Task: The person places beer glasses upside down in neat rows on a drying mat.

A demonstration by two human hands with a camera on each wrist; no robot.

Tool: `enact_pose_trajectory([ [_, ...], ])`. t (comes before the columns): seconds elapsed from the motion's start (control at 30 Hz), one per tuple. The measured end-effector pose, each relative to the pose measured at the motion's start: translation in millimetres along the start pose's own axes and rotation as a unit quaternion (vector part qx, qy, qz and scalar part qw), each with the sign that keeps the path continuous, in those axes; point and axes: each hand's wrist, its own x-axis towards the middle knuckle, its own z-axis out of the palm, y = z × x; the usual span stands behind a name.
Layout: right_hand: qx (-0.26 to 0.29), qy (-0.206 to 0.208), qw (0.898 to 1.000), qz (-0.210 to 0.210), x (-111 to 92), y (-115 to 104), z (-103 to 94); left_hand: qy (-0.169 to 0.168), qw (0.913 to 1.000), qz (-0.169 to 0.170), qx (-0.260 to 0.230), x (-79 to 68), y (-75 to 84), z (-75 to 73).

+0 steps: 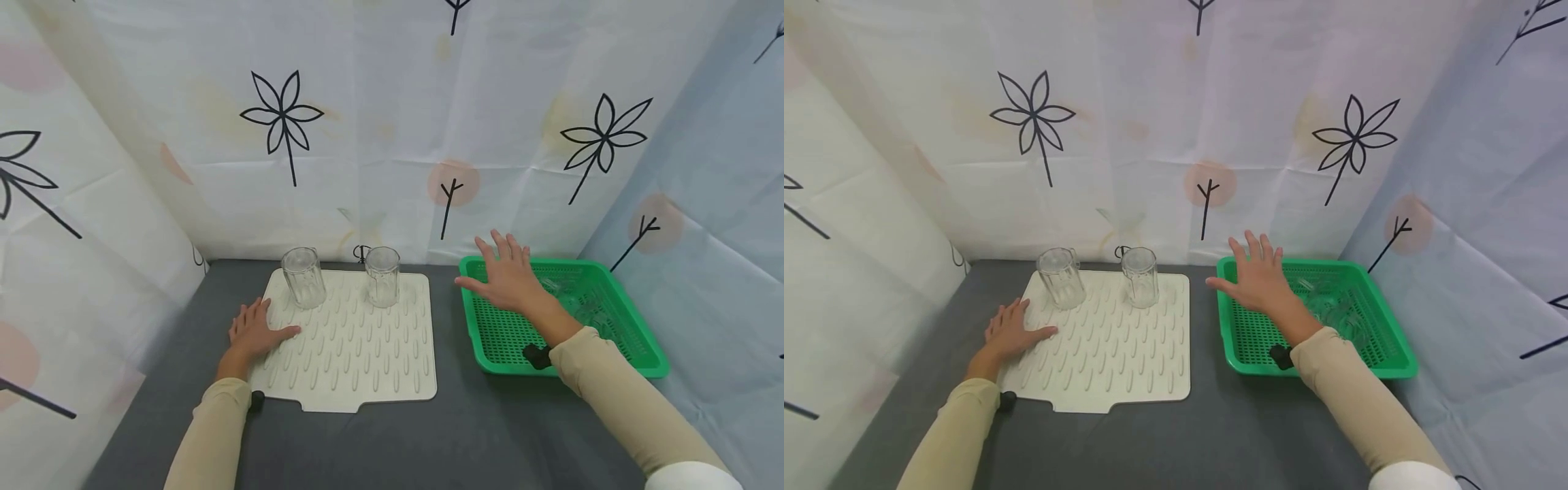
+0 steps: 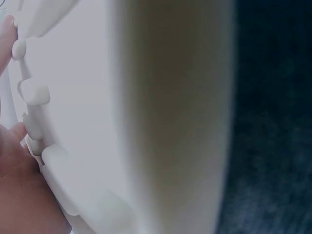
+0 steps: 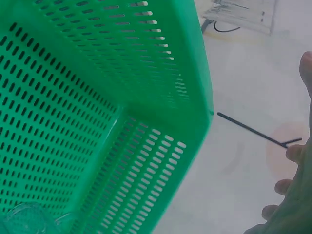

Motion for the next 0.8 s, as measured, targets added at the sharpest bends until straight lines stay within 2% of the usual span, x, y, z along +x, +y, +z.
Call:
enact_pose_trajectory([
  [0.37, 0.009, -0.006, 1.000, 0.025, -20, 49, -2.6, 0.001, 1.0000, 0.000, -0.005, -0.8, -0.6, 3.3],
  [0.67, -0.003, -0.010, 0.999, 0.051, -33, 92, -7.1, -0.009, 0.9999, -0.004, 0.007, -9.9, 12.9, -6.4],
  [0.8, -0.008, -0.026, 0.998, 0.059, -38, 106, -9.9, -0.013, 0.9999, -0.003, 0.007, -11.7, 14.5, -8.1],
])
